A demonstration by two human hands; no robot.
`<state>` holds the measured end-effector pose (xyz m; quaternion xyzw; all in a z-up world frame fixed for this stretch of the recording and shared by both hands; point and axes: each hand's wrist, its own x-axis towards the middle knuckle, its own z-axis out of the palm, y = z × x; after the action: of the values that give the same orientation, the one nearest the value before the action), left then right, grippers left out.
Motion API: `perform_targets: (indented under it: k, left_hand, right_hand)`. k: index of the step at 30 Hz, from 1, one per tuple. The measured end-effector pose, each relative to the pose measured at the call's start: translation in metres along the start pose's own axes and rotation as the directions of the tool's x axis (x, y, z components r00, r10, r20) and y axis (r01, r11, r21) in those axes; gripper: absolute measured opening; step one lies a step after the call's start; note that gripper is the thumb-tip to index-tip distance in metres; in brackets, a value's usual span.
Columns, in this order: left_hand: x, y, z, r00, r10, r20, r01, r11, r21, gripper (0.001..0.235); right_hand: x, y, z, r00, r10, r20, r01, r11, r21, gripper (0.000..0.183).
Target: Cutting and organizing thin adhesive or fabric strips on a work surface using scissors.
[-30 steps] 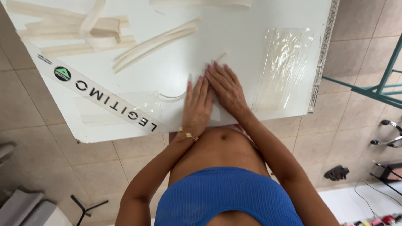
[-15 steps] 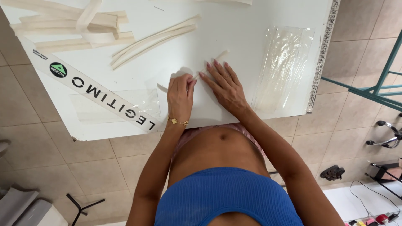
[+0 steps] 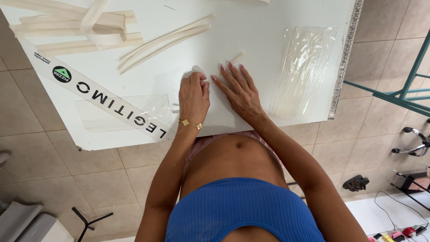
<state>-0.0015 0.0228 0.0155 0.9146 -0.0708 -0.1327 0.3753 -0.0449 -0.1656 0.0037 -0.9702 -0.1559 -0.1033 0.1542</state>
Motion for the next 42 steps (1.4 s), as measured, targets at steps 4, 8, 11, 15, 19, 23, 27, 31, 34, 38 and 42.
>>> perform_targets:
  k: [4, 8, 11, 15, 19, 23, 27, 31, 34, 38, 42]
  left_hand:
    - [0.001, -0.007, 0.007, 0.999, 0.019, 0.027, -0.02, 0.999, 0.028, 0.017]
    - [0.002, -0.008, 0.012, 0.999, 0.019, 0.048, -0.022, 0.997, 0.08, 0.013]
    - [-0.001, -0.001, 0.01, 0.999, 0.011, 0.053, -0.017, 0.994, 0.112, 0.012]
    - [-0.002, -0.001, 0.012, 0.998, 0.003, 0.061, -0.013, 0.988, 0.156, 0.015]
    - [0.001, 0.006, 0.006, 0.997, -0.011, 0.075, -0.003, 0.984, 0.178, 0.019]
    - [0.008, 0.01, -0.012, 0.996, -0.008, 0.088, -0.003, 0.993, 0.122, 0.024]
    - [0.012, 0.013, -0.044, 0.978, 0.159, 0.132, -0.16, 0.987, -0.004, 0.031]
    - [0.022, -0.018, -0.033, 0.923, 0.362, 0.128, -0.375, 0.922, 0.096, 0.038]
    - [0.034, -0.023, -0.034, 0.855, 0.483, 0.188, -0.511, 0.845, 0.157, 0.032]
    - [0.042, -0.024, -0.045, 0.841, 0.457, 0.289, -0.509, 0.849, 0.139, 0.036]
    - [0.045, -0.017, -0.051, 0.86, 0.38, 0.342, -0.451, 0.878, 0.159, 0.034]
  right_hand:
    - [0.0, -0.001, 0.0, 1.0, -0.007, -0.011, 0.007, 1.0, -0.006, 0.046]
    - [0.002, -0.002, 0.0, 1.0, -0.012, -0.015, 0.012, 1.0, -0.014, 0.046]
    - [0.002, -0.005, -0.002, 1.0, -0.009, -0.019, 0.009, 1.0, -0.028, 0.047]
    - [0.004, -0.006, -0.002, 0.999, -0.008, -0.031, 0.007, 0.999, -0.047, 0.047]
    - [0.005, -0.006, -0.002, 0.999, -0.018, -0.045, 0.015, 0.997, -0.073, 0.049]
    - [0.002, -0.005, 0.001, 0.999, -0.018, -0.048, 0.014, 0.998, -0.067, 0.051]
    - [0.003, 0.0, -0.004, 0.999, -0.03, -0.014, 0.03, 0.999, -0.027, 0.051]
    - [0.006, 0.005, -0.007, 0.998, -0.059, -0.003, 0.059, 0.998, -0.009, 0.052]
    - [0.007, 0.01, -0.008, 0.998, -0.066, -0.005, 0.066, 0.998, -0.01, 0.051]
    - [0.008, 0.011, -0.013, 0.998, -0.055, 0.004, 0.055, 0.998, 0.022, 0.051]
    - [0.01, 0.005, -0.021, 0.998, 0.061, 0.022, -0.064, 0.981, 0.182, 0.038]
